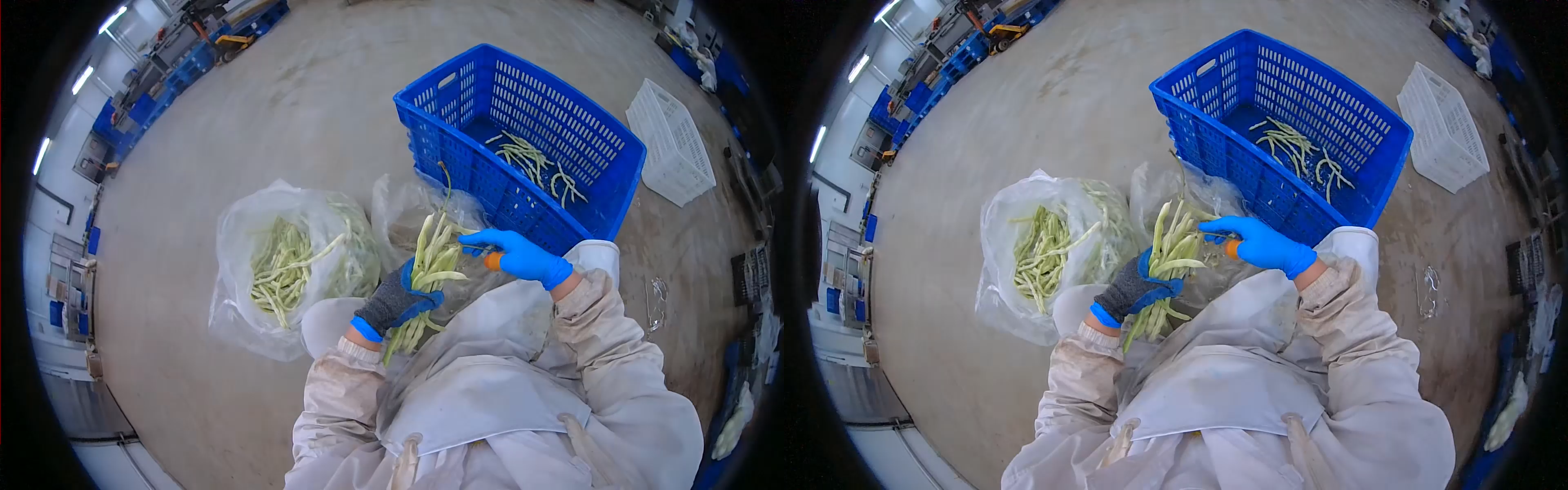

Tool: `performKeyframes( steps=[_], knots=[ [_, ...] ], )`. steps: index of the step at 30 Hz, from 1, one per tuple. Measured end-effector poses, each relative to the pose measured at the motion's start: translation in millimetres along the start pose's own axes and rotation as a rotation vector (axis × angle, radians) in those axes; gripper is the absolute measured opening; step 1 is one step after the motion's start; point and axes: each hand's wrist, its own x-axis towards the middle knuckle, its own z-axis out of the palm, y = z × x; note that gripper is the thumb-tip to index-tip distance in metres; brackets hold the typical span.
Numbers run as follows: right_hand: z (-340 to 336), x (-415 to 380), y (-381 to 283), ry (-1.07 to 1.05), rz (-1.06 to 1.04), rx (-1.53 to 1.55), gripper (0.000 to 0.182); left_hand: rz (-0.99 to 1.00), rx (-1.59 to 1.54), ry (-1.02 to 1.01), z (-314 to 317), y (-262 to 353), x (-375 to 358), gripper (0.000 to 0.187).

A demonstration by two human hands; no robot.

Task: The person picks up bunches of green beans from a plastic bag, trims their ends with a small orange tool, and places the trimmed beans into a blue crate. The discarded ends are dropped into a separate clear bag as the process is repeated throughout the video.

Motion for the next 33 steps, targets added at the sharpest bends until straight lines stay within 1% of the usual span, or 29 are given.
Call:
performKeyframes(
  steps=[1,2,4,5,7,8,10,11,13,17,19,20,22,23,25,26,28,29,31,32,33],
  knots=[
    [3.0,0.4,-5.3,-0.073,0.025,-0.016,0.053,-0.009,0.023,-0.032,0.8,0.8,-0.4,0.059],
    [5.0,2.4,-6.5,-0.069,0.030,-0.012,0.053,-0.012,0.021,-0.038,2.3,-1.0,-0.1,0.059],
    [6.1,10.3,-9.9,-0.052,0.115,-0.184,0.057,-0.032,-0.022,-0.097,3.1,-5.2,3.8,0.058],
    [7.2,13.1,-13.2,-0.050,0.112,-0.186,0.057,-0.030,-0.020,-0.097,2.5,-6.0,5.0,0.058],
    [10.4,16.0,-18.8,-0.112,0.089,-0.424,0.049,-0.062,-0.147,-0.111,2.7,-6.6,4.6,0.057],
    [12.4,16.4,-18.4,-0.114,0.090,-0.421,0.049,-0.065,-0.149,-0.111,3.3,-9.1,3.6,0.057],
    [14.1,18.4,-17.8,-0.106,0.023,-0.546,0.036,-0.065,-0.073,-0.082,3.2,-13.1,3.2,0.057],
    [14.3,19.1,-17.7,-0.107,0.023,-0.546,0.036,-0.066,-0.074,-0.081,3.7,-14.0,2.4,0.057],
    [14.8,18.3,-16.9,-0.138,0.036,-0.578,0.025,-0.021,-0.061,0.026,6.2,-10.5,-0.6,0.056],
    [12.4,18.6,-20.0,-0.207,0.016,-0.551,0.025,-0.060,-0.028,-0.030,5.3,-18.2,1.3,0.055],
    [13.8,18.7,-21.9,-0.292,0.044,-0.640,0.026,-0.131,-0.073,-0.062,4.9,-19.4,1.2,0.052],
    [14.5,19.2,-21.4,-0.293,0.045,-0.641,0.026,-0.130,-0.074,-0.061,5.8,-18.9,1.3,0.052],
    [17.0,20.1,-17.3,-0.303,0.061,-0.733,0.021,-0.023,-0.104,-0.028,7.0,-14.5,0.6,0.049],
    [19.1,19.5,-12.6,-0.305,0.062,-0.732,0.021,-0.024,-0.105,-0.027,6.9,-14.1,-0.2,0.049],
    [25.3,16.6,-0.2,-0.253,-0.054,-0.986,0.015,-0.080,-0.177,-0.052,6.9,-13.7,-0.7,0.047],
    [30.3,14.2,6.1,-0.253,-0.053,-0.986,0.015,-0.079,-0.178,-0.053,8.6,-15.8,0.5,0.047],
    [42.4,12.2,16.9,-0.052,-0.149,-1.177,0.011,-0.093,-0.340,-0.073,16.6,-24.5,5.0,0.042],
    [45.3,12.9,21.5,-0.052,-0.148,-1.176,0.011,-0.095,-0.340,-0.073,23.2,-27.6,6.1,0.042],
    [47.5,17.2,31.8,0.195,-0.145,-1.126,0.012,-0.123,-0.591,0.044,35.1,-25.4,9.9,0.038],
    [48.5,20.9,40.4,0.197,-0.144,-1.127,0.012,-0.171,-0.679,0.072,37.2,-24.1,11.4,0.031],
    [49.8,25.1,51.6,0.379,-0.104,-1.060,0.009,-0.172,-0.679,0.068,38.4,-25.2,10.8,0.031]
  ],
)
